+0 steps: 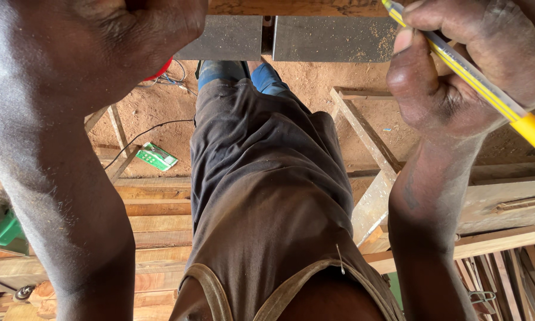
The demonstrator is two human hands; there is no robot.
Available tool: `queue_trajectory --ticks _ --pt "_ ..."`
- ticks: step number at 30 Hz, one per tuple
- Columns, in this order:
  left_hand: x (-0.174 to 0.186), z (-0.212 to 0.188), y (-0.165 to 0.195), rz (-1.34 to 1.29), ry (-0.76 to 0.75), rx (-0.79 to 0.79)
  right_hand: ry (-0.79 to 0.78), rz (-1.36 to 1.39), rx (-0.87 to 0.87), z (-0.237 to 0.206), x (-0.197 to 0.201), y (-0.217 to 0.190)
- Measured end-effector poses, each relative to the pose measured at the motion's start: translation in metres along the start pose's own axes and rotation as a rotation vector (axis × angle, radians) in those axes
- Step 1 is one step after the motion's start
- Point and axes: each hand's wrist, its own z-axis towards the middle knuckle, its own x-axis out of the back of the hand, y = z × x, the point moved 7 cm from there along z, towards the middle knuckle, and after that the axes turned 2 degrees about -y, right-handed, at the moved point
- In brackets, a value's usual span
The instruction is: The person carries a circular saw across the workshop, places a wooden plank on a table saw surface, and measures the plank with a tape measure. They mark measured points with a pencil, align a carpenter's square against the plank, and mark additional lines along the square before measuring again.
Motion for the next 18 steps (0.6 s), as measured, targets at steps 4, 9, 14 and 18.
queue_trajectory --ticks 4,9,14,18 --pt "0.000 0.001 -0.001 -0.004 0.001 0.005 0.060 0.091 -0.074 -0.009 0.002 0.015" --pt "0.015 0.002 0.003 0.012 0.007 0.015 0.504 0.148 -0.121 -0.058 0.030 -0.004" --pt "0.052 0.026 0.008 0.050 0.002 0.046 0.875 0.284 -0.126 -0.110 0.042 -0.032" --pt "0.073 0.054 -0.011 0.144 -0.071 0.066 0.936 0.338 -0.414 -0.128 0.022 -0.038"
